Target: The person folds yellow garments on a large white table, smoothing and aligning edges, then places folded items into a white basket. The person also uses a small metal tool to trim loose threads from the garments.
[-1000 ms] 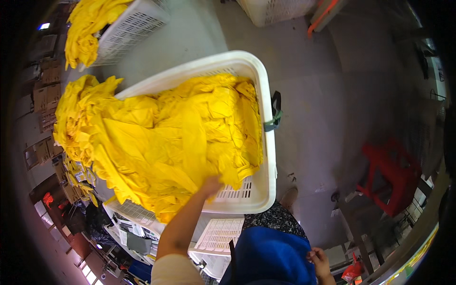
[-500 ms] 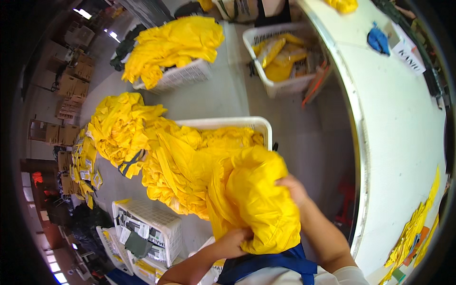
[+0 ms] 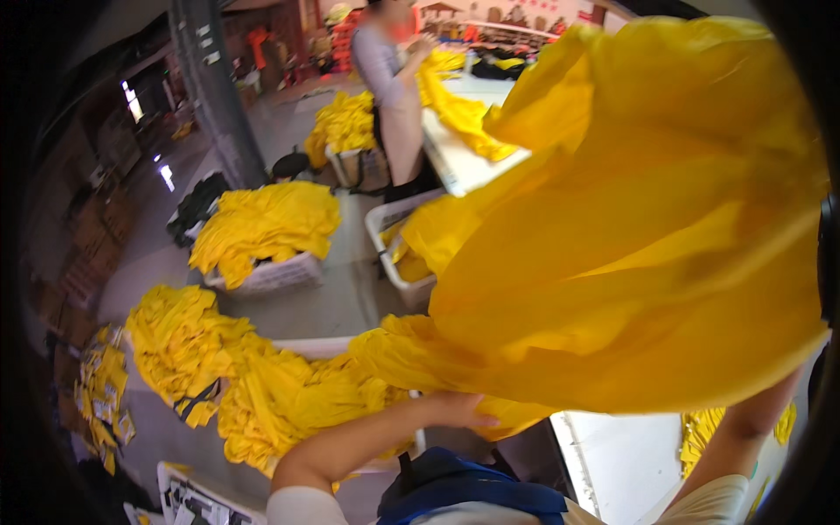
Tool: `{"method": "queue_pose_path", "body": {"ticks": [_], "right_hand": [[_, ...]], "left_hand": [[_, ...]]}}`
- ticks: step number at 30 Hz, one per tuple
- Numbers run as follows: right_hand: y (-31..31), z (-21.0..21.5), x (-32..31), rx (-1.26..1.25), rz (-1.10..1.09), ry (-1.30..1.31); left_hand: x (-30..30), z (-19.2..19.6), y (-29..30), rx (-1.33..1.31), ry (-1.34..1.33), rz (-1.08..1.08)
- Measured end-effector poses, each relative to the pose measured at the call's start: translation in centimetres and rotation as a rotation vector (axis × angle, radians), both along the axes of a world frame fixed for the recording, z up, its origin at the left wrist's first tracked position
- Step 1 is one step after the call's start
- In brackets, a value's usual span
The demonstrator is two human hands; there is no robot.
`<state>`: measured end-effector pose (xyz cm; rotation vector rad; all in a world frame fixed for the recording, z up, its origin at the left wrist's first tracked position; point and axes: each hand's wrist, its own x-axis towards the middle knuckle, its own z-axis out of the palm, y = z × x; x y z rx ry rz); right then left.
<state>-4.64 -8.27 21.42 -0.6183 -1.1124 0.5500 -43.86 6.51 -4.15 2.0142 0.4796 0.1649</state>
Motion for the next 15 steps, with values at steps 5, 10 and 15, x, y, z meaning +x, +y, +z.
{"method": "queue_pose_path", "body": {"ticks": [5, 10, 15], "right_hand": [[-11.7, 2.5, 10.3, -0.062, -0.735, -0.213], [-21.1, 8.8, 16.5, -0.229, -1.459, -0.561], [-17.3, 8.0, 20.6, -0.461, -1.605, -0.906]], "left_hand": [[16.9, 10.3, 10.6, 0.763, -0.25, -0.13], [40.7, 33.7, 16.7, 1.032, -0.782, 0.288], [58.5, 28.6, 13.2, 0.792, -0.492, -0.158]]}}
